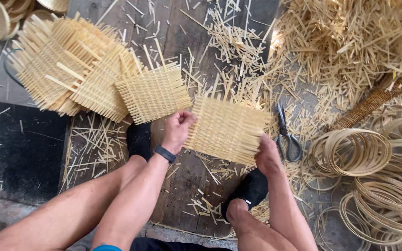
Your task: The person sits on the floor and repeatedly assembles small round bamboo trays. They place a pre-woven square mat onto a wooden mold, fit a circular bamboo ring over it, and trim the excess mat with shears. The finished trays are stacked nearby.
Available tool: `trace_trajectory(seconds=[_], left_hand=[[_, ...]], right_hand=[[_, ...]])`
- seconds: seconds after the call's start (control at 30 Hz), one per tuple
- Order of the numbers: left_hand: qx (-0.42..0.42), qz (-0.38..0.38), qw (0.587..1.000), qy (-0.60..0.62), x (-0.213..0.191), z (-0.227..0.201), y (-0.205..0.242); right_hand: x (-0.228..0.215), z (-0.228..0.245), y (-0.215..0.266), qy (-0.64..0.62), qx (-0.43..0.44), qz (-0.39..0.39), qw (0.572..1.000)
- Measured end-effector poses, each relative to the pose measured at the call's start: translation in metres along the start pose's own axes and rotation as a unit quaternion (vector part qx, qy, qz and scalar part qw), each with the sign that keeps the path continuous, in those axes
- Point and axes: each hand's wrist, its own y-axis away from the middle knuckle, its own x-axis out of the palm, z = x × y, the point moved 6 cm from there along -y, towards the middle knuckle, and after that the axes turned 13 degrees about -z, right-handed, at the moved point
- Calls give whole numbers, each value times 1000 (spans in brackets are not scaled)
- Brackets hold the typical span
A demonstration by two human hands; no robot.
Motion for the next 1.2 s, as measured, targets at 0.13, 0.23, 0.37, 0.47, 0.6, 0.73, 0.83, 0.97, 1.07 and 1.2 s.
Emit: trace_trajectory(seconds=[0.13, 0.23, 0.37, 0.47, 0.6, 0.73, 0.83, 0.97, 1.07, 1.2], left_hand=[[64, -57, 983, -160, -4, 40, -13], [-4, -18, 988, -156, -10, 62, -23], [-26, 13, 988, -153, -10, 68, -30], [12, -10, 982, -190, -11, 66, -26], [103, -153, 952, -242, -26, 54, 10], [-153, -318, 931, -94, -40, 92, 80], [-321, -122, 938, -36, 5, 124, 119], [-338, -142, 927, 82, 20, 134, 121], [-361, -148, 916, 91, 20, 136, 119], [-371, -149, 910, 112, 18, 142, 123]], right_hand=[[21, 5, -1, 219, -125, -57, 966], [27, 6, 1, 189, -140, -59, 970], [29, 11, 2, 245, -154, -89, 953], [28, 13, 2, 271, -164, -110, 942], [29, 16, 4, 298, -199, -135, 924], [28, 17, 7, 323, -211, -147, 911], [30, 19, 6, 320, -216, -143, 911], [26, 17, 6, 361, -198, -157, 898], [27, 19, 5, 351, -199, -154, 902], [29, 18, 6, 335, -217, -132, 907]])
